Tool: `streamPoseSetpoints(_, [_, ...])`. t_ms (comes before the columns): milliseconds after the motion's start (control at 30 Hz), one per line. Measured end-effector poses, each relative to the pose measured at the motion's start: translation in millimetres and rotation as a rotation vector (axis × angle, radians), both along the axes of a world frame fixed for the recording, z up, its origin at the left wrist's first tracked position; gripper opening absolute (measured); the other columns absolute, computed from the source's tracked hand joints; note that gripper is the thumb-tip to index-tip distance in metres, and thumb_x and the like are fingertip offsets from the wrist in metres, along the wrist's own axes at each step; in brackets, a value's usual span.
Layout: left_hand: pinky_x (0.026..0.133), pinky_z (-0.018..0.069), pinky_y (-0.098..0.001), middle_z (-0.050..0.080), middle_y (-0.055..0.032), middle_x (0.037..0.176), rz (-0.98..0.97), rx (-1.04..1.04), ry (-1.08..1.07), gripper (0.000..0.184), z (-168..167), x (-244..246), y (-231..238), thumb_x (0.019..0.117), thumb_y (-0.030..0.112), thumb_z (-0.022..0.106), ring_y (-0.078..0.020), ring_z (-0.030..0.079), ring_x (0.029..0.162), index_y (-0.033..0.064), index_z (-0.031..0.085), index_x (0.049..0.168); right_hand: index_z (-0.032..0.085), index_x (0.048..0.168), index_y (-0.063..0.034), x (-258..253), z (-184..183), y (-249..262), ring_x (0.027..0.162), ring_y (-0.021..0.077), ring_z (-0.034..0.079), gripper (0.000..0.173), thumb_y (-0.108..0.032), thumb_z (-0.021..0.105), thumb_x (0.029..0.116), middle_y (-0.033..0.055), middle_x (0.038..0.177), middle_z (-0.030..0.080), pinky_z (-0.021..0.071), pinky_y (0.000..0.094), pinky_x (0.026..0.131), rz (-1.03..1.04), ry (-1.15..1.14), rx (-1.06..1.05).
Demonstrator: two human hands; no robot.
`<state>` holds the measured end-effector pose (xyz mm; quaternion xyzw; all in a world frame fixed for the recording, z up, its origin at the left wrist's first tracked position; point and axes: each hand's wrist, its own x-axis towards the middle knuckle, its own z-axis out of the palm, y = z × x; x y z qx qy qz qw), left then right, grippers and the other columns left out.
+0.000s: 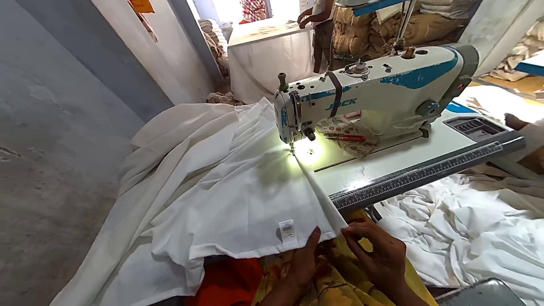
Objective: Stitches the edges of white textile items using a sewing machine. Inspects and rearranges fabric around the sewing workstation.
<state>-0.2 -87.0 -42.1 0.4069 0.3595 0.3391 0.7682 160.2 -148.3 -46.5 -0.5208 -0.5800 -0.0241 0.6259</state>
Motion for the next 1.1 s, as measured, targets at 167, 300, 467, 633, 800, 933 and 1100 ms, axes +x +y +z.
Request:
streamPoseSetpoints(167, [0.085, 0.0611, -0.0276, 0.074, -0.0077, 0.102, -0.060, 0.107, 0.184, 0.033, -5, -5, -5, 0.1101, 0.017, 0.041, -0.0088, 0.073, 0.092, -0.0062, 0.059, 0.124, 0.073, 0.093, -0.0128, -21, -13, 10, 0.079, 0.0079, 0.065, 0.005, -0.015, 0.071, 0.0891, 0.0019, 0.082, 0.068, 0.0541, 0.0155, 0.073, -0.027, -0.208, -0.023])
streamPoseSetpoints(300, [0.090, 0.0596, -0.0257, 0.074, -0.0071, 0.106, -0.096, 0.093, 0.173, 0.036, -6, -11, -6, 0.1120, 0.017, 0.036, -0.0065, 0.072, 0.098, -0.0071, 0.058, 0.125, 0.074, 0.098, -0.0140, -26, -25, 13, 0.081, 0.0118, 0.061, 0.008, -0.015, 0.067, 0.0937, 0.0043, 0.085, 0.065, 0.0512, 0.0166, 0.074, -0.012, -0.278, -0.049])
streamPoseSetpoints(467, [0.090, 0.0597, -0.0277, 0.073, -0.0059, 0.106, -0.101, 0.034, 0.172, 0.037, -4, -14, -9, 0.1122, 0.019, 0.035, -0.0069, 0.071, 0.097, -0.0052, 0.059, 0.125, 0.072, 0.112, -0.0191, -29, -28, 5, 0.098, 0.0169, 0.061, 0.015, -0.021, 0.063, 0.0997, 0.0041, 0.103, 0.065, 0.0514, 0.0256, 0.085, -0.052, -0.409, -0.113])
streamPoseSetpoints(633, [0.100, 0.0545, -0.0322, 0.072, -0.0113, 0.112, -0.422, 0.308, 0.386, 0.036, 18, -24, -2, 0.1101, 0.018, 0.042, -0.0114, 0.068, 0.107, -0.0080, 0.063, 0.123, 0.071, 0.099, -0.0215, -14, -20, 16, 0.097, 0.0155, 0.061, 0.014, -0.021, 0.058, 0.1012, -0.0030, 0.097, 0.069, 0.0486, 0.0303, 0.086, -0.045, -0.452, -0.073])
streamPoseSetpoints(800, [0.089, 0.0600, -0.0426, 0.077, -0.0149, 0.101, -0.476, 1.230, 0.398, 0.025, 76, -32, -4, 0.1026, 0.015, 0.057, -0.0242, 0.075, 0.096, -0.0004, 0.077, 0.109, 0.071, 0.097, -0.0203, 5, 3, 13, 0.096, 0.0125, 0.061, 0.018, -0.017, 0.054, 0.1033, -0.0037, 0.097, 0.069, 0.0490, 0.0268, 0.084, 0.066, -0.364, -0.109])
streamPoseSetpoints(933, [0.103, 0.0512, -0.0520, 0.071, -0.0092, 0.129, -0.001, 1.468, 0.733, 0.036, 50, -29, 40, 0.1042, 0.026, 0.046, -0.0293, 0.064, 0.125, 0.0123, 0.075, 0.120, 0.073, 0.096, -0.0186, 3, 20, 9, 0.094, 0.0152, 0.062, 0.019, -0.016, 0.055, 0.1031, -0.0005, 0.094, 0.069, 0.0498, 0.0285, 0.085, 0.112, -0.386, -0.147])
streamPoseSetpoints(1100, [0.104, 0.0324, -0.0785, 0.057, -0.0081, 0.150, -0.029, 1.487, 1.093, 0.039, 23, -33, 47, 0.1053, 0.035, 0.043, -0.0413, 0.051, 0.139, 0.0318, 0.066, 0.137, 0.075, 0.097, -0.0159, 5, 6, 18, 0.093, 0.0176, 0.062, 0.017, -0.010, 0.059, 0.0995, 0.0021, 0.092, 0.070, 0.0492, 0.0286, 0.085, 0.122, -0.421, -0.206])
